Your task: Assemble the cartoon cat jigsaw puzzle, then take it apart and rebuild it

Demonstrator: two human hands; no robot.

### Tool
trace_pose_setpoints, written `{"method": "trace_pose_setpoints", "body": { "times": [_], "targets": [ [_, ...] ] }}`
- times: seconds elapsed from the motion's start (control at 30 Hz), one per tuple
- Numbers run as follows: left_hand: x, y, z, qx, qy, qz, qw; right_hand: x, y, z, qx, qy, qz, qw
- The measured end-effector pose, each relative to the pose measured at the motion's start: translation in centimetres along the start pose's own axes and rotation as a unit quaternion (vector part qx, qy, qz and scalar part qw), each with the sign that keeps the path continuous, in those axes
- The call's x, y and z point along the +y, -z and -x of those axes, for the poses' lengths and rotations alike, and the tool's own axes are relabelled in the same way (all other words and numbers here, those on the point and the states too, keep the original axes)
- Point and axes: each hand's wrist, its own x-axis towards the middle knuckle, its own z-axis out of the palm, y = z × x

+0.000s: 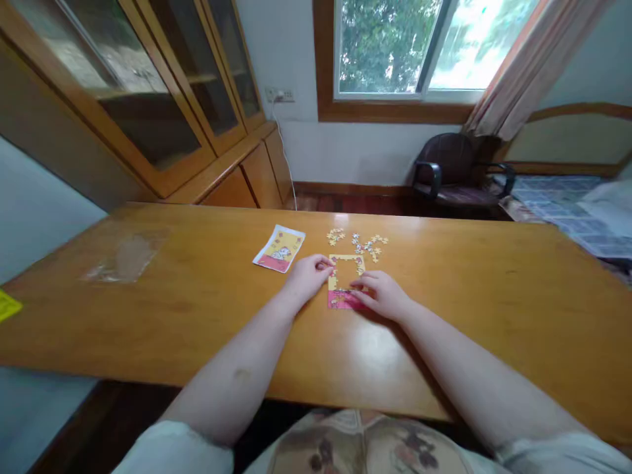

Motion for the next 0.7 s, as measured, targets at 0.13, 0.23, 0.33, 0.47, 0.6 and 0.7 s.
{"method": "trace_pose_setpoints", "body": {
  "times": [0.13,0.23,0.33,0.47,0.6,0.7],
  "targets": [
    [0.2,-1.5,0.5,-0.058,0.008,0.111,0.992,0.0,-0.2,-0.1,0.034,-0.036,0.004,0.999],
    [0.2,-2.7,0.9,-0.079,0.023,0.179,0.98,-0.2,-0.3,0.0,0.062,-0.055,0.011,0.996],
    [0.3,-3.6,1.3,-0.094,0.036,0.211,0.972,-0.6,-0.4,0.1,0.08,-0.054,0.015,0.995],
    [0.6,-3.7,1.8,-0.135,0.049,0.227,0.963,-0.7,-0.7,0.2,0.093,-0.043,0.017,0.995],
    [0.7,-3.1,1.6,-0.113,0.014,0.164,0.98,-0.3,-0.9,0.2,0.079,-0.051,0.024,0.995],
    [0.6,-2.4,1.2,-0.08,-0.006,0.1,0.992,-0.4,-0.8,0.1,0.018,-0.077,-0.019,0.997]
  ]
}}
